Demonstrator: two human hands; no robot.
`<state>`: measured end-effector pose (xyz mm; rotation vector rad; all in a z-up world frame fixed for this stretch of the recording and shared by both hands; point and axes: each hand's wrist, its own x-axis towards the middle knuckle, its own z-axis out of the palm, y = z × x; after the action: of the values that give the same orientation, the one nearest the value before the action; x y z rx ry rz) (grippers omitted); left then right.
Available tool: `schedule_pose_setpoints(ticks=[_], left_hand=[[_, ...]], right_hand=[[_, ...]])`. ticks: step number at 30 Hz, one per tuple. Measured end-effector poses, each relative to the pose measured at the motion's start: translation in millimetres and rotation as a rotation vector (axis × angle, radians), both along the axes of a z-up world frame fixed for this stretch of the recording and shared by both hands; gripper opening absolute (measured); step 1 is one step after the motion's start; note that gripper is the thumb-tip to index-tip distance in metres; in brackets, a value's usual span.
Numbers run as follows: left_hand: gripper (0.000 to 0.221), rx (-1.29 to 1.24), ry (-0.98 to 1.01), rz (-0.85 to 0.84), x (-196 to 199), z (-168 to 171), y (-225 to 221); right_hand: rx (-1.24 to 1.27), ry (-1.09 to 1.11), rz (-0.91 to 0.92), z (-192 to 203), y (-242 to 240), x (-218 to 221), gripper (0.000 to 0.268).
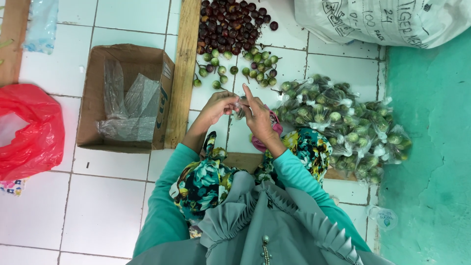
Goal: Sorting and bagging small round vegetables into plastic bags while sitting on the floor.
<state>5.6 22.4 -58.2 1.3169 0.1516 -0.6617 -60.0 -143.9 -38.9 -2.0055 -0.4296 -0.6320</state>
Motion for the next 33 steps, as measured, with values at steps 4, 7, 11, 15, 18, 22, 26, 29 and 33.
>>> schedule_pose_setpoints(ticks=[4, 7, 11, 15, 18, 22, 26, 29, 33], left_hand=[[0.02, -0.037, -0.049, -0.036, -5.5, 14.8, 1.1], [0.023, -0.086, -0.131, -0.095, -5.7, 24.5, 2.2], [0.021, -0.052, -0.331, -0.164, -9.0, 34.8, 5.5], [0.023, 0.094, -0.451, -0.244, -6.2, 39.4, 0.5], [0.032, 0.163, -0.513, -0.291, -5.1, 31.6, -2.0], [0.039, 0.217, -0.551, -0.358, -10.2, 46.2, -15.9], [0.053, 0.351, -0.65, -0.522, -16.5, 53.8, -40.0], [0.06, 0.346, -0.651, -0.623, -17.4, 63.0, -62.0], [0.067, 0.253, -0.551, -0.757, -15.2, 59.9, -98.1]], right_hand=[[-0.049, -0.004, -0.041, 3.0, -4.7, 5.1, 0.078], [0.069, 0.095, -0.036, 2.5, -12.2, 13.4, 0.07], [0.188, 0.379, -0.007, -7.7, -21.4, 20.2, 0.024], [0.205, 0.421, -0.115, -3.8, -21.2, 20.9, 0.01], [0.111, 0.317, -0.212, -19.9, -24.1, 23.7, 0.009], [0.014, 0.213, -0.366, -45.9, -33.0, 28.6, 0.01], [-0.036, 0.157, -0.455, -32.7, -51.9, 13.5, 0.016], [-0.025, 0.16, -0.482, -13.1, -73.0, -0.3, 0.018], [0.044, 0.191, -0.468, -12.2, -108.1, -17.6, 0.026]])
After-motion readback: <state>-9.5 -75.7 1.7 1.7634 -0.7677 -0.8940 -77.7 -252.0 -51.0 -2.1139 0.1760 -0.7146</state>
